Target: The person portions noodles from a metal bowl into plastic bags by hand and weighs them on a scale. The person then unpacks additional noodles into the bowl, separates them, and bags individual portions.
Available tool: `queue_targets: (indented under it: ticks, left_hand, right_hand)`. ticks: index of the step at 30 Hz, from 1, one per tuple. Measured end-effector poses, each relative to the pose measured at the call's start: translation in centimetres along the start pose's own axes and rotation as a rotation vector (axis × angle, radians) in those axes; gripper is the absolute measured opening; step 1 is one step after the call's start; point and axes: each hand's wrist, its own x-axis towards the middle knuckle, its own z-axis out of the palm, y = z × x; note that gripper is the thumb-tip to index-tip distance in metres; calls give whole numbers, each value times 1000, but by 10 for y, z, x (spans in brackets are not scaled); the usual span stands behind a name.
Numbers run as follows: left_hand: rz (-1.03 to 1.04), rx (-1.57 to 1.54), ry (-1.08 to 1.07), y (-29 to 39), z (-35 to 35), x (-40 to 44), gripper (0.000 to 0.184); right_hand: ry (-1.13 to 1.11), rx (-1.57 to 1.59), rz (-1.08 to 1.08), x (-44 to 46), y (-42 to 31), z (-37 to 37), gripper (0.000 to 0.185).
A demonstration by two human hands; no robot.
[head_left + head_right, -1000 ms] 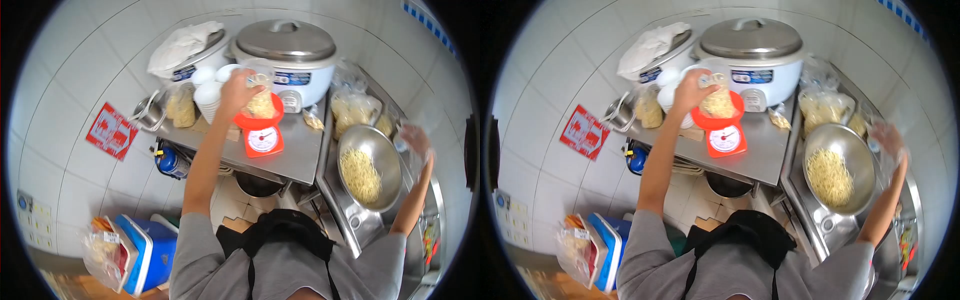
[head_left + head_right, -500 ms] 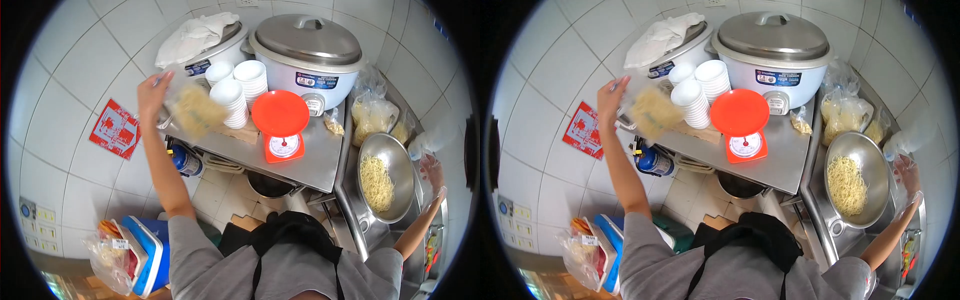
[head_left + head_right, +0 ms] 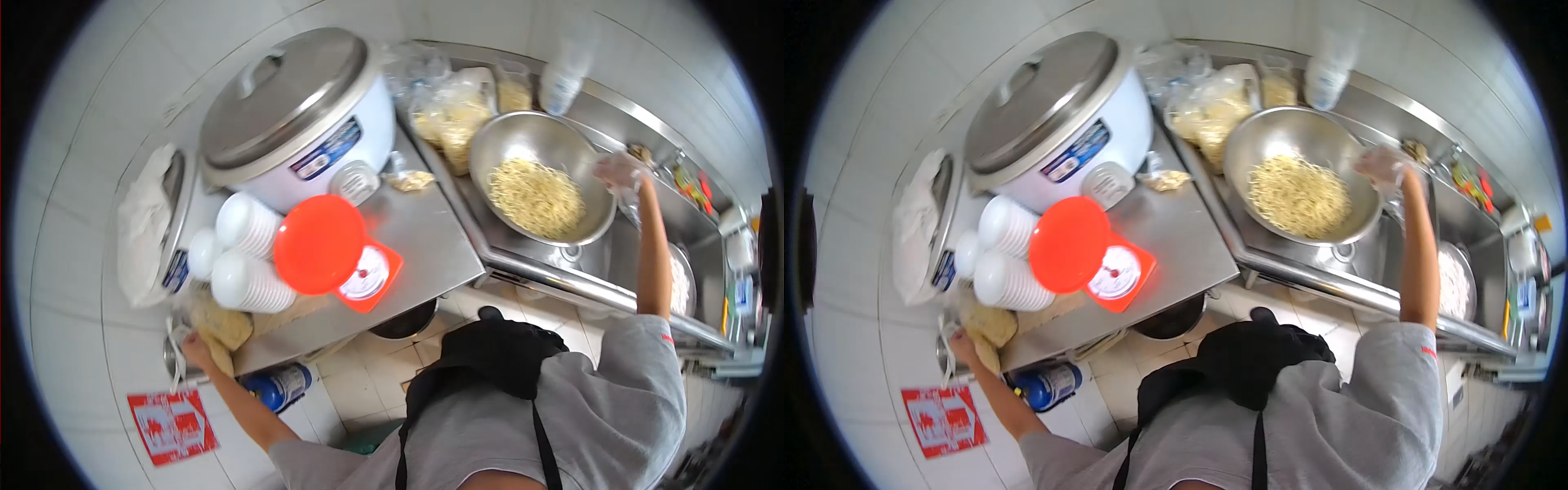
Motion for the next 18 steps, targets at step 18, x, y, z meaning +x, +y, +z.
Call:
queue_targets:
  ticks: [18]
  left_hand:
    - [118,-123,-63,13,-41,-62,73]
  right_hand:
    - [573,516,405,122,-14,26,31]
